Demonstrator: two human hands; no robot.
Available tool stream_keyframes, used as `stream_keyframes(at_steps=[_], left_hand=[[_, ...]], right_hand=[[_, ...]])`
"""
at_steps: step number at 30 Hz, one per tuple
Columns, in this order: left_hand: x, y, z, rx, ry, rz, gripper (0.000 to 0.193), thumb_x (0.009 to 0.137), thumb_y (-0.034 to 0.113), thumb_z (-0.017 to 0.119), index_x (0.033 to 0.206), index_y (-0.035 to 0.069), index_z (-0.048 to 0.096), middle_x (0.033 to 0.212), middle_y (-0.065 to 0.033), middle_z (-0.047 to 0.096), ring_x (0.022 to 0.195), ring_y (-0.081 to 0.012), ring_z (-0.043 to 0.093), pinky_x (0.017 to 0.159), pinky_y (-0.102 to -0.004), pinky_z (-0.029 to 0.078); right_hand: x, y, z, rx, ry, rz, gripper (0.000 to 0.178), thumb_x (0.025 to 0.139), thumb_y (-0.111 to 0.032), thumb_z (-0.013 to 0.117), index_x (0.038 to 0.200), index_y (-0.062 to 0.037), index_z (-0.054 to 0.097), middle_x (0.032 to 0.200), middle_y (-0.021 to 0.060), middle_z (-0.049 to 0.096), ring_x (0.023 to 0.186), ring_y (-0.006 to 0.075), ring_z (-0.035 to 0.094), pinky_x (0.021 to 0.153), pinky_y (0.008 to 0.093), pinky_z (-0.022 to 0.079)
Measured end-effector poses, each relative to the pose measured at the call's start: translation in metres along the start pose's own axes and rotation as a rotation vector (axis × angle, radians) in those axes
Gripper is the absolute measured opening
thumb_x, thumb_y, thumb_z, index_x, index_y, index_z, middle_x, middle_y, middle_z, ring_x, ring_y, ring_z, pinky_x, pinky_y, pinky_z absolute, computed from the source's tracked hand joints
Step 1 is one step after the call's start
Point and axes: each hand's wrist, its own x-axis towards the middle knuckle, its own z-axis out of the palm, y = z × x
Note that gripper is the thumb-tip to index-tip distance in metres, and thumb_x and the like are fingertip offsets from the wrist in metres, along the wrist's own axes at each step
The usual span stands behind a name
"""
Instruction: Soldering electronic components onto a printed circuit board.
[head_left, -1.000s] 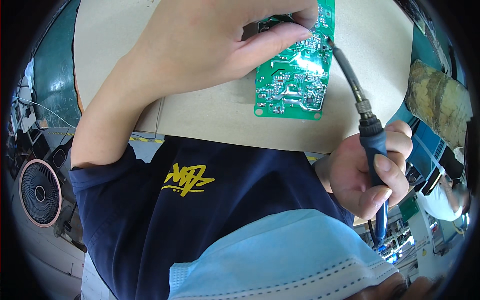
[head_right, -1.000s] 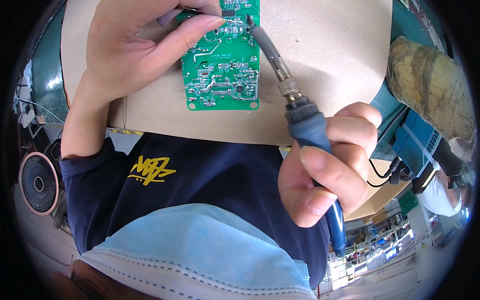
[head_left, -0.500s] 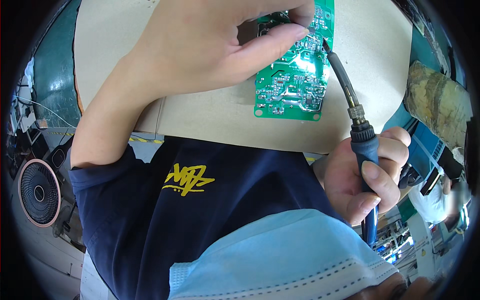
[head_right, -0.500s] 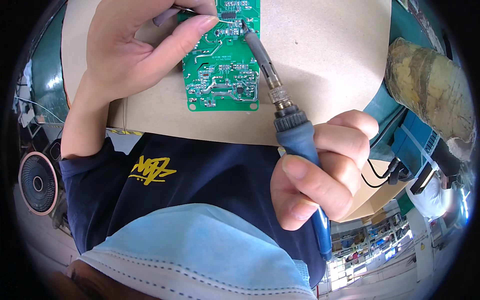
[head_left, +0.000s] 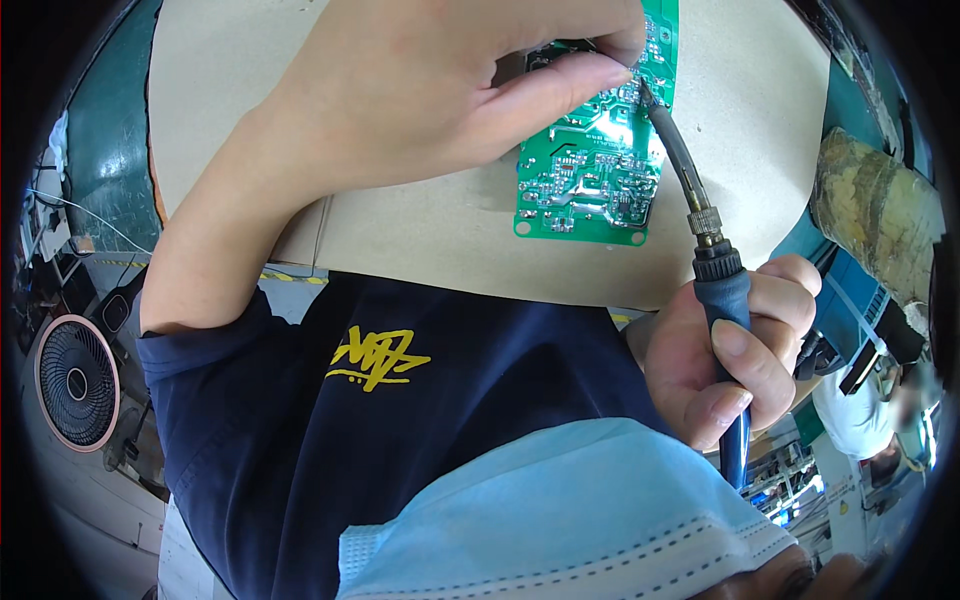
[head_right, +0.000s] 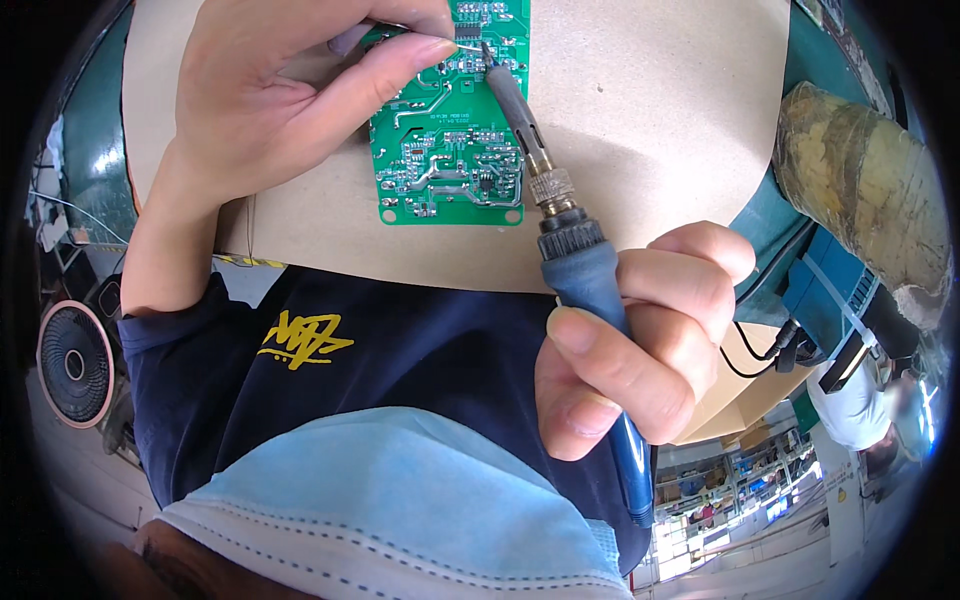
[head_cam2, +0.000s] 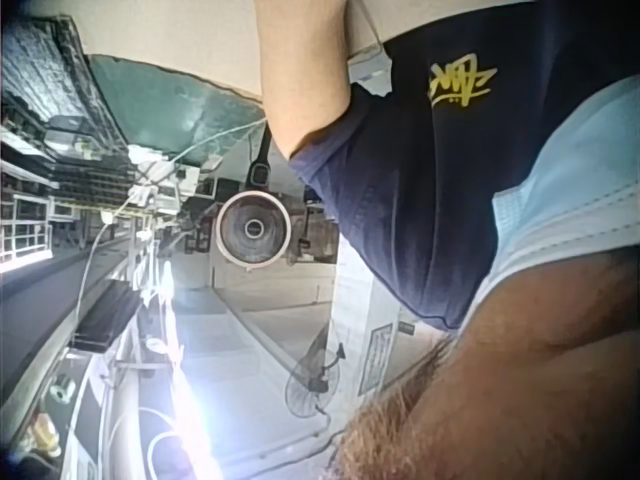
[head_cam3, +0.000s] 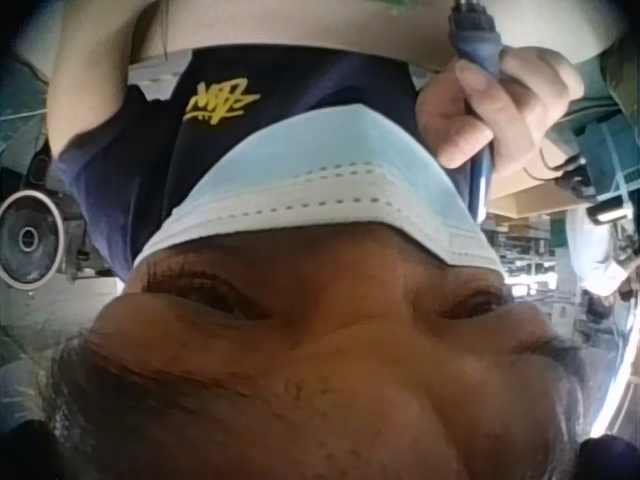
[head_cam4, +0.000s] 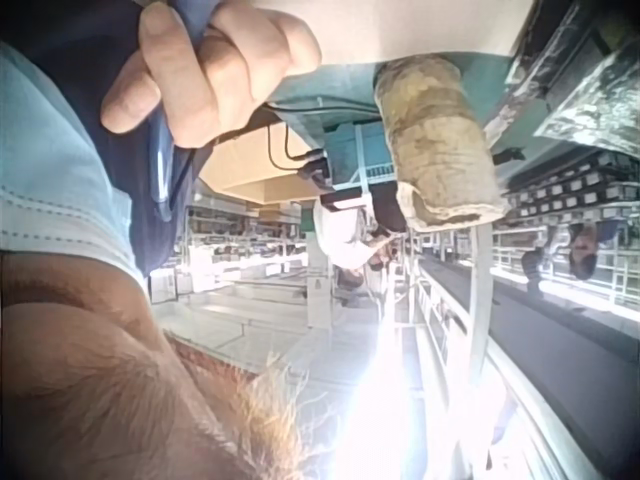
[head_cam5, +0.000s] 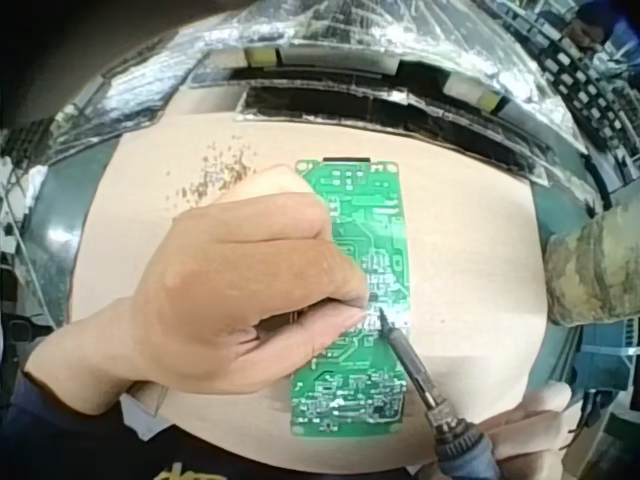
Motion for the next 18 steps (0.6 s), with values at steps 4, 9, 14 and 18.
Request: stream_keyframes(at_steps=[4,9,14,18], left_hand=[[0.000,-0.010,0.000,0.045,-0.044,0.119,0.015,0.072,0.000,0.075,0.083,0.006,0.066,0.067,-0.0059,0.052,0.061,-0.0228,0.049,0.059,-0.0331,0.039],[0.000,-0.003,0.002,-0.075,0.022,-0.001,0.016,0.072,0.000,0.074,0.084,0.006,0.065,0.064,-0.0047,0.051,0.059,-0.0227,0.048,0.060,-0.0334,0.040],[0.039,0.043,-0.020,-0.066,-0.051,-0.472,0.016,0.075,-0.007,0.066,0.087,0.004,0.064,0.073,-0.0059,0.056,0.061,-0.0171,0.050,0.062,-0.0296,0.040],[-0.012,0.000,0.004,-0.130,0.346,-0.123,0.020,0.078,-0.013,0.051,0.089,0.000,0.062,0.086,-0.0090,0.059,0.074,-0.0118,0.052,0.064,-0.0260,0.039]], right_hand=[[-0.001,0.001,-0.004,-0.019,-0.009,-0.016,0.039,0.098,-0.035,0.042,0.097,-0.0032,0.063,0.058,0.0073,0.046,0.063,0.0199,0.043,0.068,0.0419,0.027],[-0.004,0.005,-0.005,0.057,0.106,-0.004,0.040,0.098,-0.035,0.042,0.105,-0.0027,0.063,0.061,0.0098,0.050,0.066,0.0225,0.047,0.070,0.0424,0.028],[-0.010,0.008,0.003,-0.014,0.090,0.236,0.060,0.105,-0.048,0.037,0.133,0.0042,0.044,0.093,0.0249,0.067,0.080,0.0381,0.069,0.083,0.0493,0.054],[0.006,-0.002,0.019,-0.138,-0.112,0.446,0.067,0.103,-0.054,0.038,0.139,0.0022,0.037,0.085,0.0200,0.071,0.085,0.0300,0.070,0.090,0.0448,0.052]])
